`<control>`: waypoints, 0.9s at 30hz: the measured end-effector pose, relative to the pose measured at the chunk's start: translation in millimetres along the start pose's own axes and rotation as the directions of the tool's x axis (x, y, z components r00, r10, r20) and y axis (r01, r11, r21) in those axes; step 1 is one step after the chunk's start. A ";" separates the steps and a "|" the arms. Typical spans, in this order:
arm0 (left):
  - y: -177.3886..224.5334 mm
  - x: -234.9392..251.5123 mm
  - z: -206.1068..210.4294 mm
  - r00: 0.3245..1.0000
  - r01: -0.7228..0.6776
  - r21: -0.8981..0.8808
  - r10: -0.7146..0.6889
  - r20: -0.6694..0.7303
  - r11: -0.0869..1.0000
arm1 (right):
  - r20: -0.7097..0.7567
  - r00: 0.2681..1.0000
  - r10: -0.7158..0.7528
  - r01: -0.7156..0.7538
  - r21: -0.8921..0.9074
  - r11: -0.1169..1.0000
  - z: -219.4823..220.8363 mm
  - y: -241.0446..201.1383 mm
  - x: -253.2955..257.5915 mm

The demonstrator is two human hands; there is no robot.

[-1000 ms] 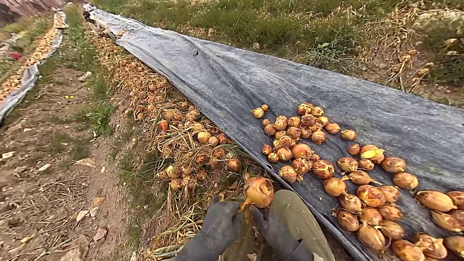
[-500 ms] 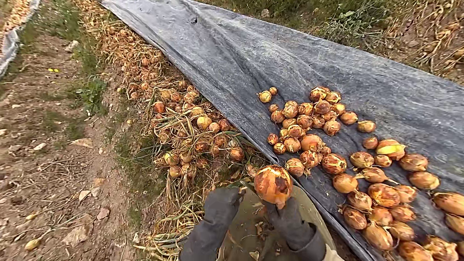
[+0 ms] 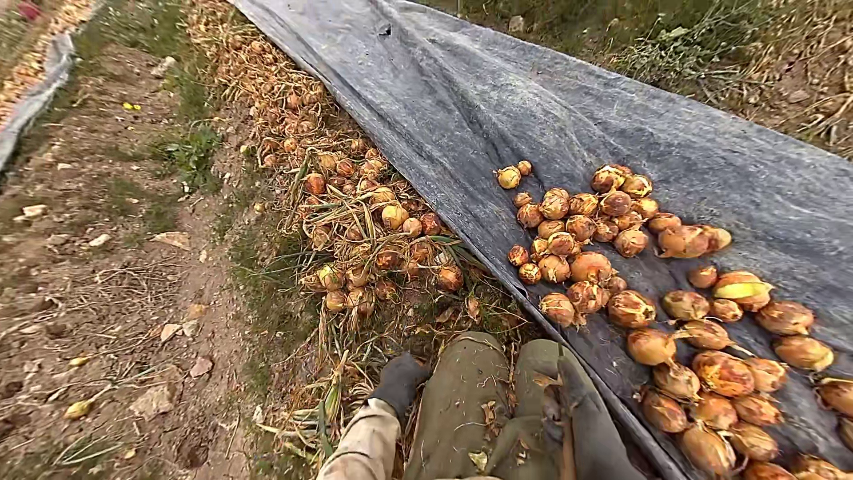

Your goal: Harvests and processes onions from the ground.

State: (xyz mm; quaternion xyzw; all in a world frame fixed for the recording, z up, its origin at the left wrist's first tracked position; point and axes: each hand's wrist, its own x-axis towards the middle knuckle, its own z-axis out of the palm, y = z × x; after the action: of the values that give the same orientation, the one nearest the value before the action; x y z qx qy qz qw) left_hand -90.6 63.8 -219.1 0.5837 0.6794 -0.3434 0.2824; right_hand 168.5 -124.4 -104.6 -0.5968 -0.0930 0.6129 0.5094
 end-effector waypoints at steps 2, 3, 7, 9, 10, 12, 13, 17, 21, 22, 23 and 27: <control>-11.9 2.2 -4.7 0.999 -0.041 -0.062 0.041 0.000 0.997 | 0.106 0.994 -0.016 0.040 -0.227 0.973 2.8 27.5 -21.7; -21.1 -5.6 -14.1 0.993 -0.117 -0.116 0.114 -0.039 0.986 | 0.138 0.990 -0.024 0.073 -0.366 0.928 6.3 31.9 -31.5; -59.7 -68.7 -40.7 0.792 -0.606 -0.430 0.460 -0.401 0.669 | 0.264 0.944 -0.197 0.328 -0.700 0.634 21.5 19.3 -30.3; -64.6 -115.6 -52.2 0.646 -0.763 -0.420 0.542 -0.538 0.492 | 0.298 0.929 -0.220 0.371 -0.737 0.565 39.2 7.7 -13.7; -63.4 -138.6 -55.6 0.563 -0.826 -0.382 0.573 -0.595 0.415 | 0.324 0.923 -0.209 0.384 -0.727 0.570 50.2 0.2 -8.8; -56.9 -175.3 -56.4 0.405 -0.913 -0.272 0.614 -0.677 0.303 | 0.381 0.899 -0.218 0.426 -0.638 0.641 71.2 -8.5 -8.6; -52.5 -188.5 -54.7 0.340 -0.937 -0.195 0.631 -0.697 0.289 | 0.402 0.883 -0.241 0.444 -0.553 0.705 79.0 -7.7 -12.5; -45.8 -217.7 -47.2 0.348 -0.911 -0.050 0.695 -0.629 0.410 | 0.318 0.871 -0.375 0.468 -0.305 0.830 90.3 1.9 -31.0; -52.1 -225.1 -45.0 0.655 -0.717 -0.485 0.723 -0.220 0.502 | 0.458 0.575 -0.678 0.770 -0.583 0.259 67.5 16.5 -12.8; -51.5 -224.7 -40.2 0.667 -0.640 -0.628 0.726 -0.168 0.443 | 0.491 0.458 -0.741 0.799 -0.592 0.102 62.5 16.8 -7.2; -48.9 -224.8 -35.8 0.686 -0.575 -0.716 0.710 -0.158 0.396 | 0.512 0.404 -0.758 0.804 -0.595 0.027 58.2 13.4 -4.6; -34.9 -220.4 -32.9 0.788 -0.604 -0.577 0.521 -0.329 0.549 | 0.480 0.822 -0.306 0.534 -0.467 0.704 41.1 -23.9 -35.7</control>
State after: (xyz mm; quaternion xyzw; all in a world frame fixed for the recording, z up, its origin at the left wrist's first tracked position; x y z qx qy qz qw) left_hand -89.5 -45.0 -21.5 0.6518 0.5468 0.0618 0.5219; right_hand 138.5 -119.2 -53.6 -0.5597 -0.5056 0.5185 0.4028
